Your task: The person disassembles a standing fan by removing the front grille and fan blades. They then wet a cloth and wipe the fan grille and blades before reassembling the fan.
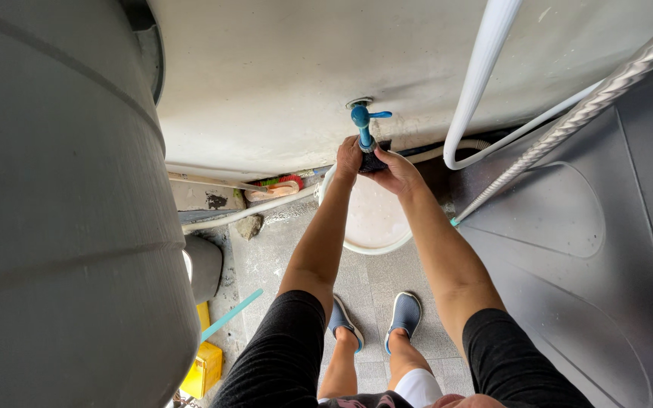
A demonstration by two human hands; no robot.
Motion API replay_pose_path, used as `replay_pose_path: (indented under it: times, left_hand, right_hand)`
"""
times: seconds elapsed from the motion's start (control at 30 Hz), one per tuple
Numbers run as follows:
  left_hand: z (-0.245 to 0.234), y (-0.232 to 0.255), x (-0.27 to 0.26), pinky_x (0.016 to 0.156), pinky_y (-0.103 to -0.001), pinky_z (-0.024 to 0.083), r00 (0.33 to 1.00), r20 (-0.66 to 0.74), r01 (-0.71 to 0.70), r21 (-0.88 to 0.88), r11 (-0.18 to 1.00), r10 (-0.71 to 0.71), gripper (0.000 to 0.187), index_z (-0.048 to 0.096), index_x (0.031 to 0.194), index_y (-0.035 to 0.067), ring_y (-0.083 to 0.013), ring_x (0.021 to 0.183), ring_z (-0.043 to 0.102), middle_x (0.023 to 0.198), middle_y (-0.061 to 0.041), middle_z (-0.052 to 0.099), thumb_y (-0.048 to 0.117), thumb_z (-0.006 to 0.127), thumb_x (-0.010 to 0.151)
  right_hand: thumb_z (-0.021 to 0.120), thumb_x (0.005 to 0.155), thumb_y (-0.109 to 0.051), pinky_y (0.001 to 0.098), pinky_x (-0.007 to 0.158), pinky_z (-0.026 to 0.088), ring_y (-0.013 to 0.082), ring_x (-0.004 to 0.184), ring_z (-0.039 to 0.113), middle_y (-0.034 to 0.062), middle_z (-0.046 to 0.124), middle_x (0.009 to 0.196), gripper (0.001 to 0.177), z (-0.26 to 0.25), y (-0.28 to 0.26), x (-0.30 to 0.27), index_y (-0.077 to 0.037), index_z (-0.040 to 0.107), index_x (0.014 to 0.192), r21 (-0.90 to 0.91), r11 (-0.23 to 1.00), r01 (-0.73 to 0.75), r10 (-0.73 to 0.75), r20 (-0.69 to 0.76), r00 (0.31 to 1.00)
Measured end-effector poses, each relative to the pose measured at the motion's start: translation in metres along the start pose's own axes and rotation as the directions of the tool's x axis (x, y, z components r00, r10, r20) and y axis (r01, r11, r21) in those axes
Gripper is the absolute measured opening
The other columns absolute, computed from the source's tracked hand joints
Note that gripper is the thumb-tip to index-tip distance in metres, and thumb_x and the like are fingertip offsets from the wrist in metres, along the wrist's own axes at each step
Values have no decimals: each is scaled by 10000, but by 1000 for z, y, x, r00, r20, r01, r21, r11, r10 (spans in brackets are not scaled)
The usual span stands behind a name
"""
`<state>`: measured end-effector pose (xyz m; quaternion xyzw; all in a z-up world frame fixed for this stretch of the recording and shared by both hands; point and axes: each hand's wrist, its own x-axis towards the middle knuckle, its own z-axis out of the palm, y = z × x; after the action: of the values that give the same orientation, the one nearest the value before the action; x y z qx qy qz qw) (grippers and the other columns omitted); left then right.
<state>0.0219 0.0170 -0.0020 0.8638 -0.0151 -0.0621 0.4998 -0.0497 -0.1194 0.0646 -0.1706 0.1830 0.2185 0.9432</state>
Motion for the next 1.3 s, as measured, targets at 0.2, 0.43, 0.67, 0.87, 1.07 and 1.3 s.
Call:
replay_pose_path:
  times: [0.2,0.43,0.67,0.87,1.07,1.3]
  left_hand:
    - [-18,24,-18,994,-336,501,915,403,281,-614,737,-13,386,644,1333,115,-179,1153,626,1258,-48,687,284,551,998]
    - [-5,15,-31,896,-338,527,907,421,233,-537,810,18,293,645,1216,55,-172,1016,629,1094,-74,687,239,668,990]
    - [23,-19,-11,810,-407,523,954,106,223,-878,424,-282,268,624,1166,7,-273,939,640,1034,-149,677,190,668,976]
    - [23,23,-41,1016,-325,486,896,357,385,-921,62,-263,372,617,1335,65,-231,1181,613,1302,-109,649,276,535,1039]
    - [14,40,-42,890,-392,554,940,203,288,-902,321,-273,350,592,1263,37,-264,1036,648,1163,-155,661,215,657,968]
    - [14,27,-35,543,-434,478,879,111,409,-674,615,-463,420,694,1127,-7,-257,670,609,868,-138,688,367,594,963]
  right_hand:
    - [731,852,71,337,633,512,246,837,660,129,662,984,324,-31,-14,16,-17,589,1129,-400,911,-99,77,-71,994]
    - [693,754,85,257,417,317,133,586,539,70,596,785,417,-33,-14,26,-115,572,1100,-682,706,-191,25,-246,969]
    - [715,899,-63,356,816,480,182,1031,621,77,648,1189,595,-47,12,27,-81,507,1455,-708,689,158,-281,-59,958]
    - [371,1130,-389,411,1271,159,283,1577,161,161,190,1708,599,-59,36,68,-78,229,1622,-862,391,321,-668,-27,743]
    - [288,1099,-438,421,1249,222,378,1521,301,215,349,1627,614,-54,38,86,-71,368,1585,-970,159,184,-749,3,662]
    - [449,1086,-422,409,1259,229,321,1558,277,175,302,1663,629,-2,30,35,-72,314,1591,-847,390,361,-770,-84,633]
